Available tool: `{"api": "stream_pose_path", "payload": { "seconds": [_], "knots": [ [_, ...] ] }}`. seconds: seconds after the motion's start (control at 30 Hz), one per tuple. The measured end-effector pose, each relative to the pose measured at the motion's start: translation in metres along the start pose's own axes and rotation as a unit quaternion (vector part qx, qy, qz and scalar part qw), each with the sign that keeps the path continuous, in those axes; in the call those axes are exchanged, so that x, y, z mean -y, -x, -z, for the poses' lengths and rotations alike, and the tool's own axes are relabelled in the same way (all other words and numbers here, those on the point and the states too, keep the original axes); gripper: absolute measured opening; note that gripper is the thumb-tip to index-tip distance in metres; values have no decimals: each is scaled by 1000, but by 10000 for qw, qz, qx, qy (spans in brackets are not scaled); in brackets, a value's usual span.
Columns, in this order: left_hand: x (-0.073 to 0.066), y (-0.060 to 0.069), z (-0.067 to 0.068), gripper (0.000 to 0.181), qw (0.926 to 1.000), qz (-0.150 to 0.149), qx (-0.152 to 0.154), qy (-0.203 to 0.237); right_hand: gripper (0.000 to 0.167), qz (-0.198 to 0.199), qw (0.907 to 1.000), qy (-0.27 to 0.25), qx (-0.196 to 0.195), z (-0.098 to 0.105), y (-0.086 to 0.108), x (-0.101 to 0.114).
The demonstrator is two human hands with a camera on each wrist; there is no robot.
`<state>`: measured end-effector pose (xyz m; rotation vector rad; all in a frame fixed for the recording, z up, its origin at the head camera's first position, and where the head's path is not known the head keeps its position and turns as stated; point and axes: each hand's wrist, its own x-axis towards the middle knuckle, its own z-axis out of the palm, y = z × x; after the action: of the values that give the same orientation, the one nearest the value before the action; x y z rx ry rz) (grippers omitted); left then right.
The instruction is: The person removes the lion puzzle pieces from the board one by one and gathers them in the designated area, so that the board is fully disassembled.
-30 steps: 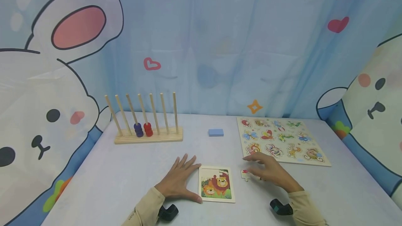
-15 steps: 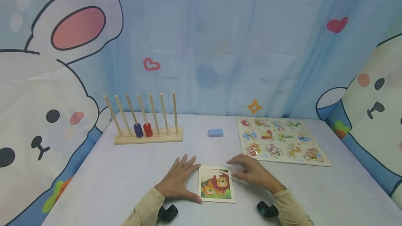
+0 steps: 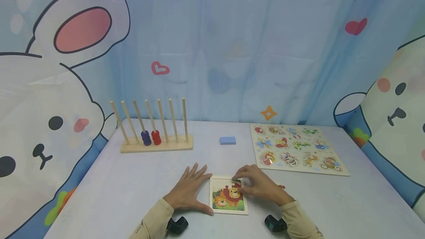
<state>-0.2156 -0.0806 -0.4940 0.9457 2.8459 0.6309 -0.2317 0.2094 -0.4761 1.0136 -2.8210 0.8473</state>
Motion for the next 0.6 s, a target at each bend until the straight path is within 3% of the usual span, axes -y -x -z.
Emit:
{"api": "stream_pose_path", "payload": {
  "seconds": [0.2, 0.6],
  "knots": [
    [1, 0, -1, 110, 10000, 17, 12, -11, 25, 4, 9997, 250, 42, -2, 2, 2],
    [1, 0, -1, 110, 10000, 37, 14, 22, 19, 106, 9998, 148, 51, -2, 4, 4]
  ]
}}
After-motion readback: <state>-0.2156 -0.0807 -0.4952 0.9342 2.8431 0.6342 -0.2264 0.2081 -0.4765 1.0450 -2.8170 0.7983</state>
